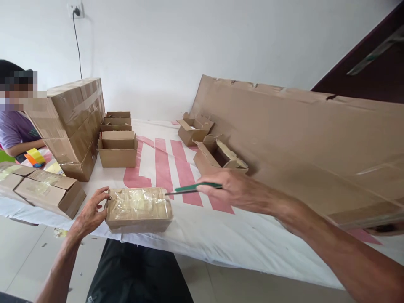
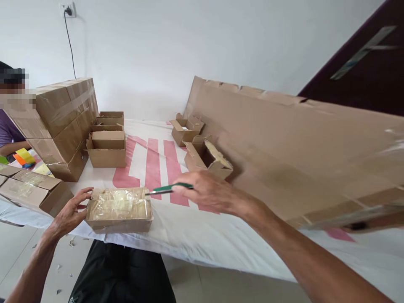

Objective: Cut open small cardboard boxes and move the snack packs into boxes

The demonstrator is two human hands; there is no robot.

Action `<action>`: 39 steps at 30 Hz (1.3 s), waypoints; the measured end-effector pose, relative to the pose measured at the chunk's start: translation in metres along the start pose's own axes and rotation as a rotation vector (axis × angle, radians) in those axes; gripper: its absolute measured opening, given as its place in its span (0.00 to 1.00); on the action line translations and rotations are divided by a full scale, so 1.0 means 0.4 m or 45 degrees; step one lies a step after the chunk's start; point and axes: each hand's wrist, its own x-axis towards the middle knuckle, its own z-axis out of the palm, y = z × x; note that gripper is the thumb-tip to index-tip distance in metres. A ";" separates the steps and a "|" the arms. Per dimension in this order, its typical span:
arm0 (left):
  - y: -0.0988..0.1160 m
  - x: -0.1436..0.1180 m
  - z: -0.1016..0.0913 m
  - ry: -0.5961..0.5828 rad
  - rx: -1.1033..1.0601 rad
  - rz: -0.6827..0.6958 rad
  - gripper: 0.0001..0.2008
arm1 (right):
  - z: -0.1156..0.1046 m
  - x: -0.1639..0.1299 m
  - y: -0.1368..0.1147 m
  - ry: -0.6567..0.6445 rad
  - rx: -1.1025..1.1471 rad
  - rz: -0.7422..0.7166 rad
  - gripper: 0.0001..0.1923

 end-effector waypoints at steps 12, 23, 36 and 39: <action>0.038 0.016 -0.032 -0.241 -0.161 0.102 0.20 | 0.401 -0.178 0.247 0.167 -0.086 0.239 0.18; 0.036 0.039 -0.042 -0.341 -0.114 0.068 0.21 | 0.262 0.001 -0.017 -0.002 0.364 -0.086 0.19; 0.043 0.042 -0.052 -0.450 -0.014 0.125 0.42 | 0.275 0.124 -0.085 -0.166 -0.033 -0.377 0.06; 0.051 0.046 -0.050 -0.414 -0.063 0.173 0.46 | 0.279 0.136 -0.090 -0.114 -0.011 -0.253 0.11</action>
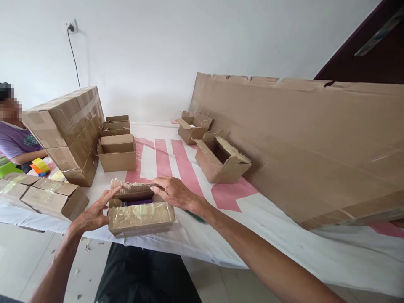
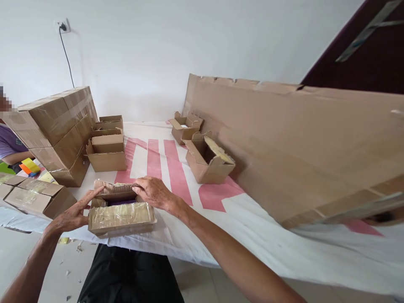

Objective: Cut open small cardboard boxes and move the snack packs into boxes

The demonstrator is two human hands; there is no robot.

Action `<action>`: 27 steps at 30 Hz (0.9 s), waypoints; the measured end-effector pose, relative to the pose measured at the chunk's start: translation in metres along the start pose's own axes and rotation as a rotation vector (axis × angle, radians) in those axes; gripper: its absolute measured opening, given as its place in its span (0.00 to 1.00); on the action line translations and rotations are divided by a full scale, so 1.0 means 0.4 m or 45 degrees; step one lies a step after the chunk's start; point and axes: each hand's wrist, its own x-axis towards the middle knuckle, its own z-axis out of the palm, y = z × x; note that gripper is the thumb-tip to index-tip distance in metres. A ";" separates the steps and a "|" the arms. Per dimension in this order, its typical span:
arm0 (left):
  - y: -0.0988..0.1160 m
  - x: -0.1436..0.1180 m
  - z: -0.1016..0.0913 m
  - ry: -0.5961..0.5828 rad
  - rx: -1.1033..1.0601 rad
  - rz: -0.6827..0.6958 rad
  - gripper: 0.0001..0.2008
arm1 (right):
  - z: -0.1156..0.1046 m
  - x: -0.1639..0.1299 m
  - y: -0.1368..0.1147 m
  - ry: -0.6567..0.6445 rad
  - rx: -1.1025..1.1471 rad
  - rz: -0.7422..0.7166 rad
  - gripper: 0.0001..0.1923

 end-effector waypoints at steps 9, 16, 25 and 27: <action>-0.015 -0.007 0.004 0.016 0.104 -0.093 0.44 | 0.036 0.025 0.020 0.291 -0.176 0.225 0.15; -0.008 -0.013 0.011 -0.016 0.058 -0.150 0.49 | 0.002 -0.011 -0.028 0.466 -0.020 -0.156 0.09; -0.016 -0.006 0.017 -0.021 0.066 -0.155 0.64 | 0.067 -0.168 -0.149 -0.021 -0.220 -0.557 0.07; -0.019 -0.007 0.020 -0.036 0.091 -0.139 0.68 | 0.120 -0.190 -0.140 0.215 -0.364 -0.587 0.06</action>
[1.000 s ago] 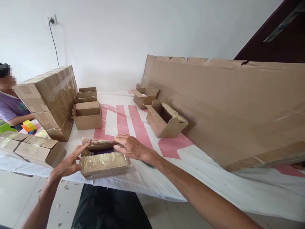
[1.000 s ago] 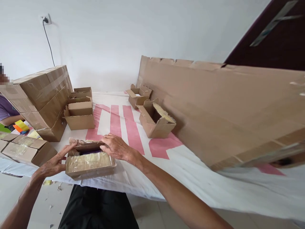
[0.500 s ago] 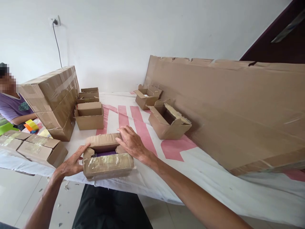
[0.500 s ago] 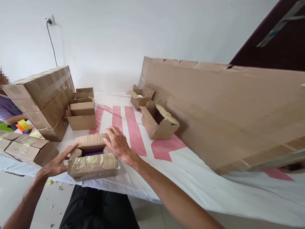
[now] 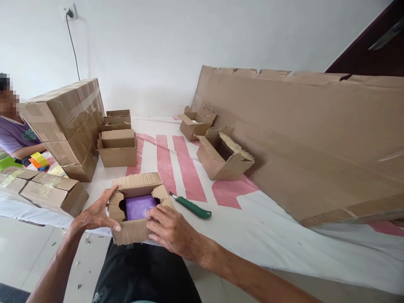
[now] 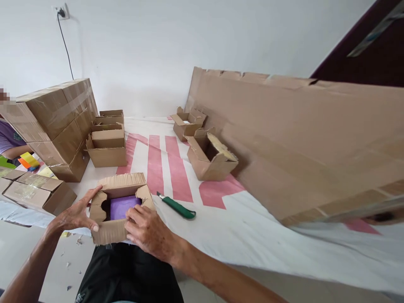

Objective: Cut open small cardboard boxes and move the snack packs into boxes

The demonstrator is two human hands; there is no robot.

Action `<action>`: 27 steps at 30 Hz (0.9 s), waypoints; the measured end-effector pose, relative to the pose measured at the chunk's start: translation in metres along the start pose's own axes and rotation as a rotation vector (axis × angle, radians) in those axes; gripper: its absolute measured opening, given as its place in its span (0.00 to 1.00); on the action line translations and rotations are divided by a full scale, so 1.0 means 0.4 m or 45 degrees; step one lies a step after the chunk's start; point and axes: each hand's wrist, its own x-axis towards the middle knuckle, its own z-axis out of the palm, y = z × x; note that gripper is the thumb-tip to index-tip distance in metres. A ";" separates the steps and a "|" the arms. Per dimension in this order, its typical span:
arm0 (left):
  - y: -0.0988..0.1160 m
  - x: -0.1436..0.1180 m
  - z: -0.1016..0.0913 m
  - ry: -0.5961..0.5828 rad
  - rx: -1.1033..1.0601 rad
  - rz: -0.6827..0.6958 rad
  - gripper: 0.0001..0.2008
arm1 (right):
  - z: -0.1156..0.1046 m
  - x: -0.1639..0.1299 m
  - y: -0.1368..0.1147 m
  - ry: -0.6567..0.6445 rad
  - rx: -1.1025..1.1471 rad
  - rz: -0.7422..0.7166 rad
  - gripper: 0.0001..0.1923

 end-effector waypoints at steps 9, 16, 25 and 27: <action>-0.020 -0.017 0.021 0.094 0.225 -0.011 0.67 | 0.024 0.008 0.019 0.052 0.105 0.062 0.06; -0.005 -0.024 0.025 0.102 0.280 0.100 0.65 | -0.049 0.066 0.091 -0.430 0.161 0.146 0.12; 0.011 -0.029 0.044 0.110 0.134 0.067 0.65 | -0.097 0.019 0.130 -0.331 -0.235 0.151 0.08; 0.010 -0.031 0.049 0.113 0.121 0.073 0.66 | -0.110 0.002 0.137 -0.249 -0.223 0.196 0.10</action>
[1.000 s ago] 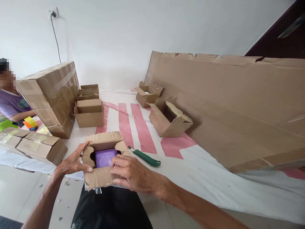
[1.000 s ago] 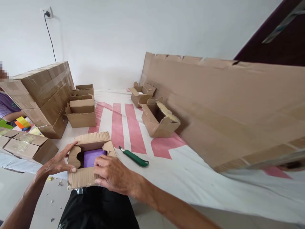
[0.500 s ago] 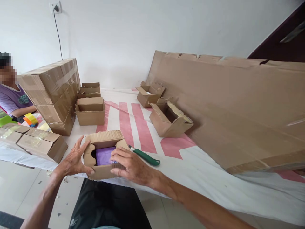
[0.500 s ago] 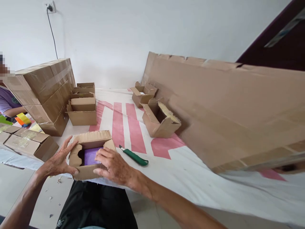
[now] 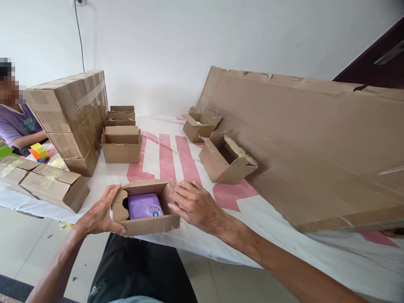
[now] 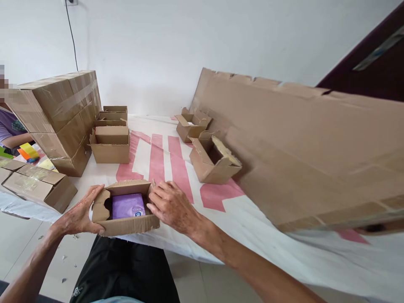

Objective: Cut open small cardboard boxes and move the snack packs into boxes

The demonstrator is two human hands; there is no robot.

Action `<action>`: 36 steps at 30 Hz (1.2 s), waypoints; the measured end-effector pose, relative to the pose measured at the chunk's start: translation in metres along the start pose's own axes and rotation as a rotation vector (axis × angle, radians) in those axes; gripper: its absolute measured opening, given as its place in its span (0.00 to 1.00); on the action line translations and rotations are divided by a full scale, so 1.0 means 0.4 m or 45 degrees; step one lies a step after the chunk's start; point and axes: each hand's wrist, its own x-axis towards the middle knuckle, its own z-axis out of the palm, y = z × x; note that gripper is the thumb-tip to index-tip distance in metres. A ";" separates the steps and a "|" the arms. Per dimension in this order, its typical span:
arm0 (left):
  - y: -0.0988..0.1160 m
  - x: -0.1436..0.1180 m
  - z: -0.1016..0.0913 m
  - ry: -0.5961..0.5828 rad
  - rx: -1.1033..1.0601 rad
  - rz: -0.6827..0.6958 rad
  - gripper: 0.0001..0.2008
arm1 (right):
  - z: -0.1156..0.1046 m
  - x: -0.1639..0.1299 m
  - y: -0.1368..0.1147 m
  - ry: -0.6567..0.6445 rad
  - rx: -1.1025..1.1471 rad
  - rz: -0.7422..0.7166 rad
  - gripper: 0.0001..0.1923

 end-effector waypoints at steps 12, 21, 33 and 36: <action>-0.009 0.014 0.014 0.104 -0.022 0.088 0.61 | 0.034 -0.066 0.039 0.054 0.375 0.258 0.13; -0.025 0.005 0.029 0.105 -0.050 0.095 0.62 | 0.021 0.084 -0.024 -0.316 0.174 0.171 0.13; -0.042 0.000 0.066 0.205 -0.090 0.045 0.64 | 0.121 0.209 -0.040 -0.731 0.340 0.574 0.15; -0.044 0.002 0.072 0.209 -0.103 0.075 0.63 | 0.135 0.187 -0.037 -0.666 0.591 0.825 0.16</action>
